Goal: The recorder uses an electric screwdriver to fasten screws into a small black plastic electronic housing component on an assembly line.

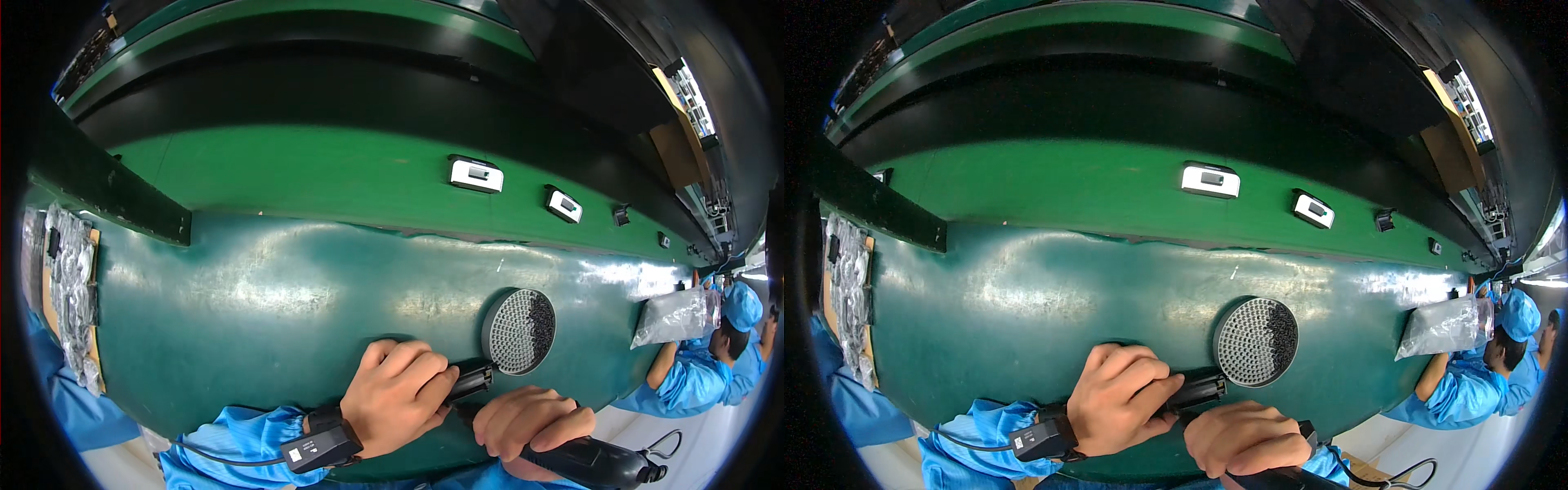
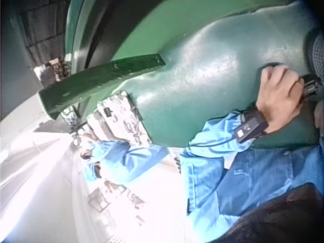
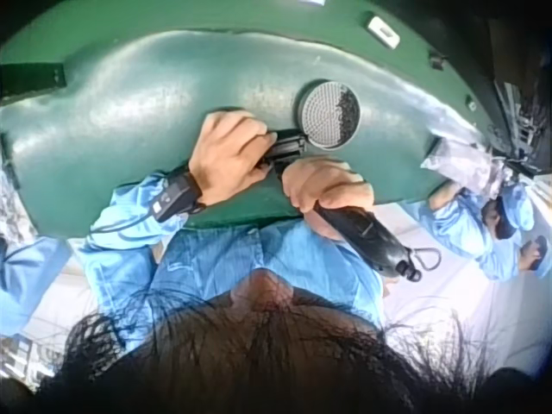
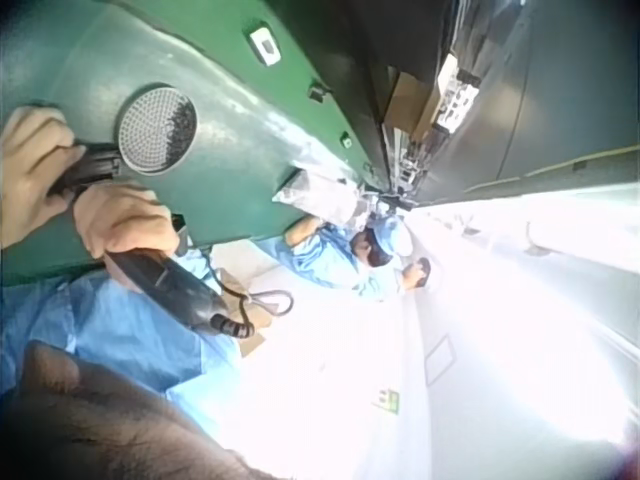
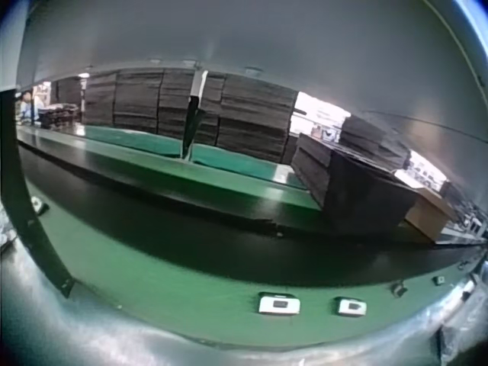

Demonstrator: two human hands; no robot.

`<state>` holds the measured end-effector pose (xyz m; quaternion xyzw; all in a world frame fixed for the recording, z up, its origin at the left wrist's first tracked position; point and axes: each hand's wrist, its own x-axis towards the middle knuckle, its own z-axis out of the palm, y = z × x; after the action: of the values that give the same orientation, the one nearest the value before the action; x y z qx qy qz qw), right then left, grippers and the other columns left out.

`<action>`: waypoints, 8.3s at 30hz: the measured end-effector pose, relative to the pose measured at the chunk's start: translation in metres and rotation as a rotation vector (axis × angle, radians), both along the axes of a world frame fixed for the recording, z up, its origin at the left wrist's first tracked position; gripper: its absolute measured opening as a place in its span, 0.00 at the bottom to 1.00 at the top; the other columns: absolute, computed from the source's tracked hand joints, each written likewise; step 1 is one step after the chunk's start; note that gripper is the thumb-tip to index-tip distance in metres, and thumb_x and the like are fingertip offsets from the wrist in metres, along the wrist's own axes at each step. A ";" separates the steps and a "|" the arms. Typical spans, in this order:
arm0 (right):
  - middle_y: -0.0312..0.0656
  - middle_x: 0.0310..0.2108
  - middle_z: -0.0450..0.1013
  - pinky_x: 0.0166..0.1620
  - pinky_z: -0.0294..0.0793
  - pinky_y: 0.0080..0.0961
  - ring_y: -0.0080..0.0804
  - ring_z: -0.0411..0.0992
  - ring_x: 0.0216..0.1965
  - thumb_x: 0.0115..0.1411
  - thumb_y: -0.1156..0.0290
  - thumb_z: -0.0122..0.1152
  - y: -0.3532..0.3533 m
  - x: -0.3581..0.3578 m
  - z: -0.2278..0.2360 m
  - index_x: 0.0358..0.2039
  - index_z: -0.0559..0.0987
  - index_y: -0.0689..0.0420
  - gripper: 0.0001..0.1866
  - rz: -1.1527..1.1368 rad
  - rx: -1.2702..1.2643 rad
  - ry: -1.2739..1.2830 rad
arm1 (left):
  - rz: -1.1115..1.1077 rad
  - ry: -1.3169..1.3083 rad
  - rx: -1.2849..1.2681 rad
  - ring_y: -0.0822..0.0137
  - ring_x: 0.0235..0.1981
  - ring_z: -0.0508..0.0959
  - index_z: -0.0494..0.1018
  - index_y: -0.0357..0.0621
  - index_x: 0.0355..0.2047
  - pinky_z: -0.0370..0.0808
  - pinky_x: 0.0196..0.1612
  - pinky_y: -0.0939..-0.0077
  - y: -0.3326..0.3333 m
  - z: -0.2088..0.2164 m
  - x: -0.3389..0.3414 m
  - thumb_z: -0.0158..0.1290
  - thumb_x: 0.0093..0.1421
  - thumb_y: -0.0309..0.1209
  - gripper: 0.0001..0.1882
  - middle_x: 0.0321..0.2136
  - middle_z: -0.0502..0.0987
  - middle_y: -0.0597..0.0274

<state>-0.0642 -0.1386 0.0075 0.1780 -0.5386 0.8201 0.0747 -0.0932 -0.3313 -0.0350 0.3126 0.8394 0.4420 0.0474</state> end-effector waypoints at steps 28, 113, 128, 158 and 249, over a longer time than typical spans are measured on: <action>0.53 0.29 0.77 0.31 0.81 0.47 0.46 0.77 0.25 0.56 0.85 0.69 -0.008 -0.010 0.018 0.41 0.72 0.63 0.16 0.225 0.016 -0.080 | -0.001 -0.024 -0.056 0.62 0.50 0.76 0.82 0.43 0.44 0.68 0.51 0.59 -0.020 0.020 0.001 0.72 0.37 0.33 0.29 0.43 0.75 0.67; 0.40 0.25 0.66 0.39 0.74 0.43 0.38 0.69 0.28 0.63 0.19 0.39 0.071 -0.129 -0.111 0.36 0.70 0.53 0.42 -0.622 -0.667 -0.550 | -0.027 0.620 0.372 0.53 0.39 0.82 0.79 0.40 0.34 0.80 0.43 0.62 -0.018 0.048 -0.126 0.59 0.35 0.11 0.21 0.34 0.82 0.56; 0.41 0.24 0.67 0.37 0.76 0.45 0.40 0.70 0.27 0.64 0.20 0.36 0.067 -0.136 -0.115 0.38 0.70 0.53 0.42 -0.628 -0.686 -0.545 | 0.556 0.583 -0.097 0.44 0.55 0.73 0.72 0.37 0.61 0.69 0.60 0.53 -0.076 -0.087 -0.257 0.64 0.60 0.30 0.29 0.53 0.75 0.43; 0.45 0.30 0.71 0.41 0.79 0.48 0.43 0.74 0.32 0.65 0.22 0.37 0.078 -0.140 -0.128 0.43 0.69 0.55 0.42 -0.589 -0.664 -0.559 | -0.127 0.545 -0.188 0.52 0.30 0.78 0.82 0.44 0.47 0.73 0.36 0.58 -0.077 -0.041 -0.057 0.65 0.58 0.30 0.16 0.27 0.79 0.56; 0.44 0.30 0.71 0.32 0.74 0.40 0.37 0.72 0.27 0.62 0.21 0.46 -0.060 -0.057 -0.093 0.49 0.67 0.54 0.43 -0.381 -0.034 0.229 | -0.108 -0.041 -0.124 0.67 0.41 0.73 0.84 0.58 0.52 0.68 0.45 0.69 -0.104 -0.059 -0.024 0.71 0.50 0.39 0.26 0.41 0.77 0.76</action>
<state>-0.1210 -0.1983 -0.0855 0.1638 -0.5368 0.7744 0.2921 -0.1177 -0.4355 -0.0942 0.3449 0.8458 0.3924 0.1077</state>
